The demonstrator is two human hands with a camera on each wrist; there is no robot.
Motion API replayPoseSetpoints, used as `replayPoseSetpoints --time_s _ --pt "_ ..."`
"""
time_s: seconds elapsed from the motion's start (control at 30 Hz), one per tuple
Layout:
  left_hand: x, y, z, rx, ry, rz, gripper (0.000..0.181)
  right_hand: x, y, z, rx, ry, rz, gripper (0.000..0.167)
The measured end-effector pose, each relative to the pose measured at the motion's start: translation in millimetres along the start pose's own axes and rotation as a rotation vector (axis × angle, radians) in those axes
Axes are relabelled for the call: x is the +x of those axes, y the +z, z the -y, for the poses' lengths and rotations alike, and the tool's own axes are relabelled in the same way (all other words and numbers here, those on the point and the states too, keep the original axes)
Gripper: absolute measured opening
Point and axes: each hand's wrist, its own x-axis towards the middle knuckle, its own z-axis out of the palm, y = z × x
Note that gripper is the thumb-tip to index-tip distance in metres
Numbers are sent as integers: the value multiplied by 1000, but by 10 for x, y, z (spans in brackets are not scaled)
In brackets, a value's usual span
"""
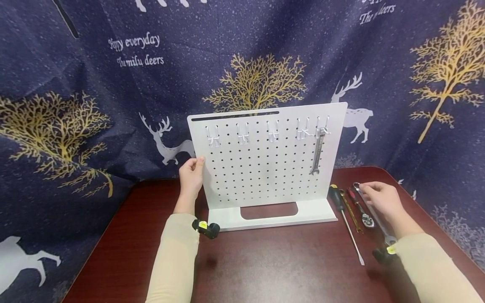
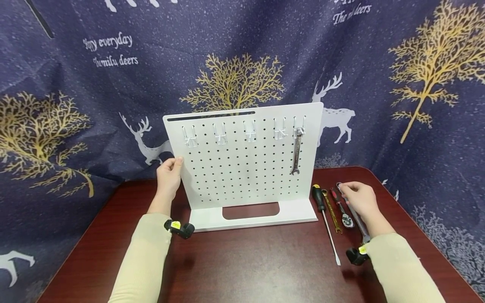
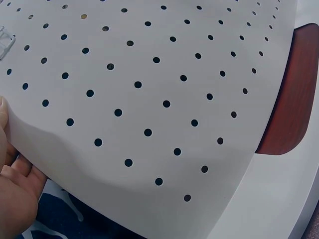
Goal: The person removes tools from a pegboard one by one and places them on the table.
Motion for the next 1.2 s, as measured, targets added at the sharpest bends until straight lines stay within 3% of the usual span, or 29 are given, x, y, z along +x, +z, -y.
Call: replayPoseSetpoints --time_s 0.43,0.7,1.0,1.2 --pt "-2 -1 -10 -17 -1 -1 33 -17 106 404 105 -101 54 47" --pt "-1 -4 -18 -13 3 -4 35 -40 155 675 61 -110 60 51" --pt "-6 1 -19 -25 6 2 34 6 244 861 83 -118 55 51" --pt "-3 -8 -11 -18 5 2 35 55 318 942 159 -194 75 47"
